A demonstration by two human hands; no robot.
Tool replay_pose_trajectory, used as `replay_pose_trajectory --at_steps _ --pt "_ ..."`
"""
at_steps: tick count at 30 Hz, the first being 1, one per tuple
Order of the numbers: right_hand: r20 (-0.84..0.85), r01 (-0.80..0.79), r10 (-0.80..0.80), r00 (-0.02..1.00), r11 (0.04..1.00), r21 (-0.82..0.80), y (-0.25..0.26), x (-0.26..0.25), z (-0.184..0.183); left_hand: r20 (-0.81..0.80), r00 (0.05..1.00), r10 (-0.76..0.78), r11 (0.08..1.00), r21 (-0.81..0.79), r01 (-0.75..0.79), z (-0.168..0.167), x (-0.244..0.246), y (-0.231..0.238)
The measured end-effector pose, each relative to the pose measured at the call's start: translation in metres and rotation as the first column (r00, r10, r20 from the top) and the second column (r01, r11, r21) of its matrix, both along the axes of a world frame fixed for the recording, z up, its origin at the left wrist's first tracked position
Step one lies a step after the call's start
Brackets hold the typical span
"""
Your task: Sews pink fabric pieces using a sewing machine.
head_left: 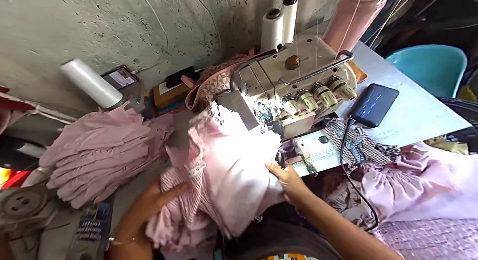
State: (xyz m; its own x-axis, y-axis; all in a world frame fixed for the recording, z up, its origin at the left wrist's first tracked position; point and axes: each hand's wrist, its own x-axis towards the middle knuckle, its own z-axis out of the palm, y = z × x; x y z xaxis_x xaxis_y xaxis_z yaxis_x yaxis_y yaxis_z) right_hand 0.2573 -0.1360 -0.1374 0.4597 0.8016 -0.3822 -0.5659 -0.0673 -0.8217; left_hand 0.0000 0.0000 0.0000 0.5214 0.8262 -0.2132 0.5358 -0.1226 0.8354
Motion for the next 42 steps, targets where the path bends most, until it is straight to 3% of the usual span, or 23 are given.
replay_pose_trajectory --at_steps 3,6,8,10,11,13,15,19,23,26,28,32,36,42 --pt "-0.107 0.062 -0.057 0.993 0.997 0.049 0.014 -0.018 -0.008 -0.384 0.919 -0.089 0.948 0.251 0.196 0.048 0.033 0.064" --pt "-0.109 0.06 -0.053 0.993 0.996 0.059 0.016 -0.018 -0.013 -0.569 0.821 0.056 0.765 0.553 0.331 0.032 0.077 0.096" --pt "-0.007 0.055 -0.054 0.999 0.996 0.077 0.012 -0.011 -0.017 -0.553 0.827 0.101 0.556 0.721 0.413 0.012 0.098 0.071" --pt "0.117 0.024 -0.035 0.992 0.996 0.09 0.006 -0.005 -0.021 -0.405 0.914 -0.009 0.381 0.844 0.377 -0.037 0.107 0.019" --pt "0.172 0.004 -0.022 0.985 0.995 0.1 0.003 -0.003 -0.022 -0.323 0.942 -0.092 0.351 0.875 0.334 -0.068 0.111 -0.009" --pt "0.282 -0.015 -0.021 0.959 0.992 0.128 0.001 0.006 -0.026 -0.258 0.954 -0.151 0.372 0.879 0.297 -0.116 0.121 -0.045" --pt "0.382 0.006 -0.066 0.922 0.988 0.157 0.001 0.014 -0.03 -0.182 0.974 -0.132 0.43 0.875 0.222 -0.137 0.123 -0.053" --pt "0.513 0.042 -0.132 0.848 0.982 0.183 0.004 0.025 -0.028 -0.069 0.986 -0.155 0.622 0.769 0.151 -0.116 0.118 -0.051" --pt "0.463 0.068 -0.139 0.875 0.984 0.167 0.009 0.019 -0.025 -0.066 0.99 -0.121 0.692 0.71 0.132 -0.091 0.129 -0.043" --pt "0.393 0.09 -0.153 0.907 0.981 0.174 0.011 0.016 -0.022 -0.173 0.984 -0.031 0.622 0.767 0.155 -0.081 0.146 -0.04" --pt "0.395 0.091 -0.157 0.905 0.979 0.181 0.011 0.016 -0.024 -0.237 0.971 0.012 0.508 0.838 0.198 -0.081 0.157 -0.04" --pt "0.404 0.047 -0.111 0.908 0.985 0.166 0.008 0.021 -0.024 -0.238 0.97 -0.045 0.386 0.891 0.237 -0.087 0.177 -0.056" --pt "0.413 0.03 -0.09 0.906 0.988 0.151 0.004 0.022 -0.022 -0.213 0.977 -0.031 0.345 0.915 0.21 -0.104 0.186 -0.062" --pt "0.404 0.033 -0.109 0.908 0.981 0.19 0.004 0.022 -0.022 -0.267 0.964 -0.013 0.314 0.914 0.258 -0.103 0.186 -0.058"
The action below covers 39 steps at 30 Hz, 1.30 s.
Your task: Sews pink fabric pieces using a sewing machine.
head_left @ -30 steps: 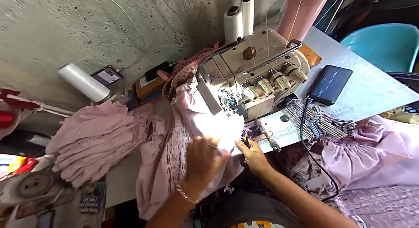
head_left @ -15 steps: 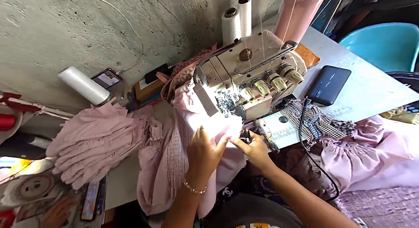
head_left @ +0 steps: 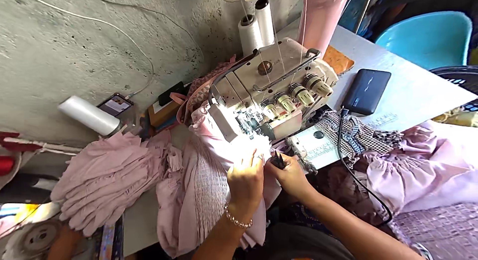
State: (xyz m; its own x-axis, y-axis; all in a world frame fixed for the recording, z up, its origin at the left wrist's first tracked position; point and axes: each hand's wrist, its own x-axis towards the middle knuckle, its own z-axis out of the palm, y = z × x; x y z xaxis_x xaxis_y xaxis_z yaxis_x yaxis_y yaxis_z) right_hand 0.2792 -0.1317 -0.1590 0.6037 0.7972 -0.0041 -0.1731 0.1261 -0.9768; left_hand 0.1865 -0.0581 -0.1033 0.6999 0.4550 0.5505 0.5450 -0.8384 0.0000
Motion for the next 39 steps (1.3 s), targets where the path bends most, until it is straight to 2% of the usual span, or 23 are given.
replay_pose_trajectory --at_steps 6,9,11,12,14,15,16,17,18,19,21,23,25,27,28,30,31,32,33,35,37,39 --pt "0.026 0.012 -0.012 1.0 1.0 -0.002 0.0 -0.001 -0.002 -0.044 0.999 -0.012 1.0 -0.01 0.011 0.004 -0.001 0.003" --pt "-0.012 -0.011 0.011 1.0 1.0 -0.003 -0.003 -0.002 -0.003 -0.014 1.0 0.021 0.988 -0.154 -0.023 0.015 -0.02 -0.003" --pt "-0.033 -0.024 0.023 0.999 0.999 -0.023 -0.004 -0.001 -0.005 0.033 0.995 0.097 0.944 -0.318 -0.082 0.019 -0.046 -0.002" --pt "-0.04 -0.031 0.029 0.999 0.999 -0.033 -0.002 0.0 -0.007 0.067 0.99 0.127 0.886 -0.457 -0.083 0.019 -0.06 0.003" --pt "-0.043 -0.031 0.029 0.999 0.999 -0.044 0.002 0.001 -0.012 0.174 0.973 0.153 0.649 -0.76 0.034 0.02 -0.075 0.021" --pt "-0.039 -0.03 0.028 0.999 0.999 -0.042 0.005 0.001 -0.014 0.222 0.959 0.176 0.519 -0.849 0.101 0.021 -0.073 0.032" --pt "-0.022 -0.028 0.027 0.999 0.999 -0.034 0.006 0.002 -0.016 0.24 0.948 0.209 0.437 -0.89 0.129 0.022 -0.067 0.041" --pt "0.01 -0.027 0.028 1.0 0.999 -0.036 0.007 0.003 -0.018 0.234 0.946 0.225 0.426 -0.897 0.121 0.024 -0.06 0.05" --pt "0.057 -0.029 0.032 0.998 0.998 -0.052 0.007 0.004 -0.019 0.196 0.955 0.22 0.496 -0.866 0.063 0.026 -0.055 0.057" --pt "0.107 -0.03 0.039 0.994 0.996 -0.08 0.006 0.006 -0.021 0.125 0.968 0.217 0.611 -0.791 -0.035 0.029 -0.051 0.06" --pt "0.172 -0.035 0.061 0.983 0.988 -0.152 0.0 0.009 -0.022 0.024 0.974 0.223 0.835 -0.52 -0.179 0.037 -0.045 0.059" --pt "0.198 -0.042 0.08 0.977 0.98 -0.193 -0.006 0.01 -0.021 -0.009 0.974 0.228 0.919 -0.327 -0.219 0.04 -0.046 0.06" --pt "0.167 -0.063 0.099 0.981 0.977 -0.204 -0.01 0.01 -0.016 -0.006 0.976 0.219 0.933 -0.291 -0.211 0.037 -0.052 0.061" --pt "0.033 -0.125 0.134 0.99 0.974 -0.191 -0.011 0.01 -0.006 0.059 0.979 0.193 0.92 -0.358 -0.159 0.032 -0.06 0.06" --pt "-0.056 -0.157 0.15 0.987 0.973 -0.168 -0.01 0.01 0.0 0.115 0.977 0.178 0.881 -0.46 -0.106 0.03 -0.062 0.06" --pt "-0.186 -0.177 0.15 0.971 0.974 -0.141 -0.007 0.007 0.006 0.238 0.955 0.175 0.697 -0.715 0.05 0.03 -0.06 0.061" --pt "-0.21 -0.177 0.145 0.967 0.974 -0.142 -0.006 0.004 0.005 0.235 0.952 0.194 0.646 -0.761 0.056 0.029 -0.055 0.061" --pt "-0.201 -0.165 0.136 0.97 0.977 -0.137 -0.004 0.0 0.001 0.176 0.958 0.225 0.663 -0.748 -0.018 0.029 -0.05 0.062" --pt "-0.161 -0.137 0.115 0.98 0.982 -0.13 -0.003 -0.004 -0.004 0.092 0.961 0.26 0.717 -0.685 -0.128 0.029 -0.045 0.063" --pt "-0.016 -0.064 0.063 0.998 0.991 -0.121 0.001 -0.01 -0.016 -0.015 0.952 0.307 0.835 -0.476 -0.277 0.03 -0.037 0.064" --pt "0.075 -0.017 0.026 0.997 0.993 -0.116 0.006 -0.013 -0.025 -0.058 0.951 0.303 0.899 -0.315 -0.305 0.03 -0.04 0.066" --pt "0.092 -0.01 0.021 0.996 0.994 -0.111 0.008 -0.014 -0.027 -0.09 0.957 0.275 0.911 -0.293 -0.29 0.035 -0.05 0.069"
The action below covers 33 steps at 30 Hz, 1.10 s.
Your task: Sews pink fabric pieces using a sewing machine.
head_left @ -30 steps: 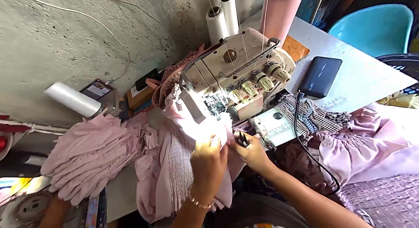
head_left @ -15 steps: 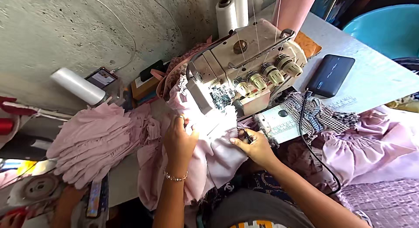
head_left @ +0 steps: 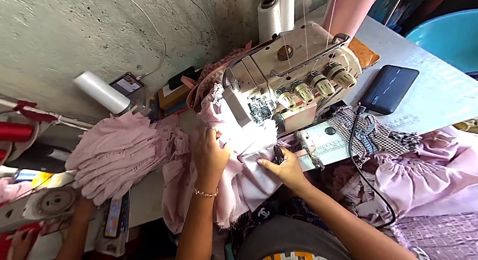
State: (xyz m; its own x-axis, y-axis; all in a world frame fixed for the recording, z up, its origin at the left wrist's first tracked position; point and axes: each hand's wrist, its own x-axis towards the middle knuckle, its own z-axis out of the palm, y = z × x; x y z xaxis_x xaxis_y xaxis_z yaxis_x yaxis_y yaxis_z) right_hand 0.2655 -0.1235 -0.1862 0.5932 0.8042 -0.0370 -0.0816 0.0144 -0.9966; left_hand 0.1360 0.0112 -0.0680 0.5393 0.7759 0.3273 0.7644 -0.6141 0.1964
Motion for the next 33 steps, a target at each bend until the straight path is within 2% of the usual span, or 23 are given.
replay_pose_trajectory --at_steps 3,6,8,10,13,17,21,25,27,29,30,33 --pt "0.04 -0.009 0.009 0.999 1.0 0.005 -0.008 0.005 0.001 0.078 0.996 -0.051 0.988 -0.139 0.062 0.01 -0.018 -0.003" --pt "0.309 0.028 -0.029 0.95 1.0 0.006 -0.028 0.036 0.006 0.197 0.957 -0.215 0.913 -0.308 0.268 0.013 -0.035 -0.018" --pt "0.559 0.14 -0.056 0.827 0.984 -0.109 -0.044 0.074 0.014 0.249 0.903 -0.349 0.853 -0.316 0.417 0.007 -0.037 -0.039" --pt "0.655 0.263 -0.021 0.755 0.926 -0.272 -0.058 0.107 0.026 0.248 0.871 -0.424 0.849 -0.224 0.478 -0.011 -0.027 -0.065" --pt "0.69 0.351 0.032 0.723 0.843 -0.407 -0.065 0.128 0.03 0.259 0.869 -0.421 0.886 -0.086 0.455 -0.045 -0.009 -0.086" --pt "0.713 0.344 0.144 0.686 0.8 -0.492 -0.066 0.12 0.019 0.358 0.865 -0.352 0.907 -0.096 0.409 -0.072 -0.003 -0.094" --pt "0.785 0.396 0.133 0.605 0.805 -0.442 -0.063 0.117 0.002 0.43 0.852 -0.3 0.914 -0.125 0.385 -0.092 -0.01 -0.093" --pt "0.763 0.353 0.157 0.628 0.815 -0.458 -0.06 0.118 0.006 0.539 0.803 -0.254 0.907 -0.155 0.391 -0.118 -0.013 -0.085" --pt "0.795 0.397 0.044 0.605 0.849 -0.349 -0.057 0.122 0.009 0.577 0.776 -0.254 0.916 -0.115 0.385 -0.129 -0.01 -0.085" --pt "0.799 0.461 -0.185 0.572 0.878 -0.126 -0.045 0.133 0.02 0.601 0.757 -0.255 0.919 -0.093 0.384 -0.136 -0.006 -0.084" --pt "0.758 0.476 -0.266 0.595 0.877 -0.067 -0.036 0.137 0.029 0.604 0.756 -0.253 0.917 -0.098 0.386 -0.137 -0.006 -0.084" --pt "0.625 0.466 -0.293 0.724 0.876 -0.129 -0.01 0.146 0.049 0.582 0.769 -0.263 0.909 -0.118 0.4 -0.137 -0.009 -0.086"
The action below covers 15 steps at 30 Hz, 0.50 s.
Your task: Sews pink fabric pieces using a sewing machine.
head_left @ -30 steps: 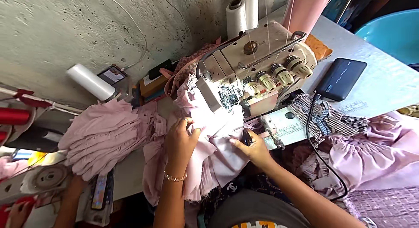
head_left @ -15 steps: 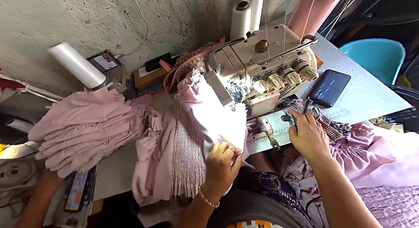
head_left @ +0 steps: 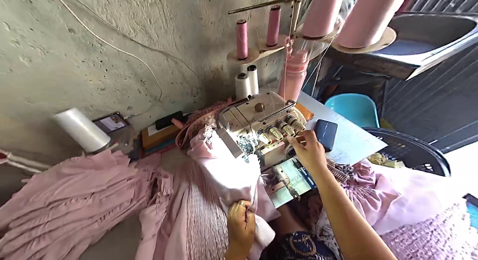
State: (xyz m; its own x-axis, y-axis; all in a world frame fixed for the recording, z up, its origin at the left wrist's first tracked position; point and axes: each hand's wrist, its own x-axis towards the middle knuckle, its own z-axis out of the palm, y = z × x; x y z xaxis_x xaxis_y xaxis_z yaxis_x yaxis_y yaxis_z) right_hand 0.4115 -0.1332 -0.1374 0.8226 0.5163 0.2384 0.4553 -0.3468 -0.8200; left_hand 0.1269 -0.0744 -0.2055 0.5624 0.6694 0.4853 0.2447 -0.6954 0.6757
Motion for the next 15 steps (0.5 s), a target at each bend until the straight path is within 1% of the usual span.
replay_pose_trajectory --at_steps 1,3,5,7,9,12,15 --pt "0.009 -0.003 0.003 1.0 1.0 0.0 0.007 0.001 -0.003 -0.008 1.0 -0.004 1.0 0.001 0.004 0.001 -0.002 0.0" --pt "0.103 -0.009 0.008 0.995 1.0 0.01 0.012 0.001 -0.013 -0.026 0.999 -0.022 1.0 -0.009 0.022 0.004 -0.004 0.003" --pt "0.204 -0.05 0.053 0.977 0.999 -0.018 0.01 0.004 -0.023 -0.05 0.998 -0.032 0.999 0.008 0.033 0.005 -0.003 0.003" --pt "0.28 -0.106 0.117 0.953 0.993 -0.056 0.004 0.005 -0.037 -0.104 0.995 0.001 0.995 0.102 0.009 0.003 -0.004 -0.001" --pt "0.401 -0.154 0.155 0.903 0.987 -0.035 -0.004 0.006 -0.046 -0.143 0.989 0.043 0.981 0.195 -0.015 0.002 -0.001 -0.003" --pt "0.522 -0.207 0.176 0.834 0.978 0.002 -0.026 -0.005 -0.041 -0.147 0.987 0.064 0.969 0.247 -0.026 0.0 0.001 -0.003" --pt "0.509 -0.332 0.257 0.821 0.941 0.061 -0.038 -0.043 -0.02 -0.13 0.99 0.053 0.959 0.284 -0.014 -0.007 0.004 -0.002"
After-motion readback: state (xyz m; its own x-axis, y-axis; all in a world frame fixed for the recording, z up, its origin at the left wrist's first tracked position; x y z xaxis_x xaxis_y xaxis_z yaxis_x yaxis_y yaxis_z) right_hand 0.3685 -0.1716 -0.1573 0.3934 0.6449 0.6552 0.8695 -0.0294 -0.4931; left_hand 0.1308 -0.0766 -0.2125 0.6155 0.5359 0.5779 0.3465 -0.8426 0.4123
